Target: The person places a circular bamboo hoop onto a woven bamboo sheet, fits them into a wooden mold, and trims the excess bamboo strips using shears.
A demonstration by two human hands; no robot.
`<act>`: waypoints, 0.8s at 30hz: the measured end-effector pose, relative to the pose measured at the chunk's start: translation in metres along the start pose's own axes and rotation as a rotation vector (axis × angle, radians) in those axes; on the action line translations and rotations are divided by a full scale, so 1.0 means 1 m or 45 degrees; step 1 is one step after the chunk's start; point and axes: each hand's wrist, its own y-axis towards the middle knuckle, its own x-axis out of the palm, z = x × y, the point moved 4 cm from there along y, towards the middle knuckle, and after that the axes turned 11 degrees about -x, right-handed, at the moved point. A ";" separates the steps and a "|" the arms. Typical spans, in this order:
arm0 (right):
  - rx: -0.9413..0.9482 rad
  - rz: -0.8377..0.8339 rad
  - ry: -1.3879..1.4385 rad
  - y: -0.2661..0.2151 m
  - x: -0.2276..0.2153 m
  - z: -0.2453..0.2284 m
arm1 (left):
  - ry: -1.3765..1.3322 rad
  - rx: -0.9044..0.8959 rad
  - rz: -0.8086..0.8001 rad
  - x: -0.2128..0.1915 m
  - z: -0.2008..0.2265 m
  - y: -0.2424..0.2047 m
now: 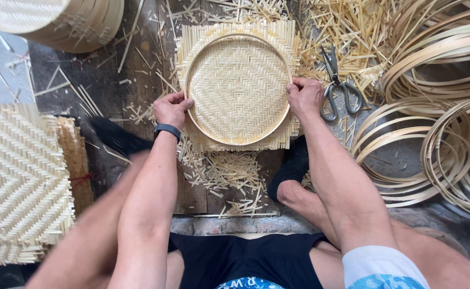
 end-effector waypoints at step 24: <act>0.079 -0.062 0.182 0.010 0.020 0.043 | 0.000 -0.187 -0.175 0.001 -0.025 0.030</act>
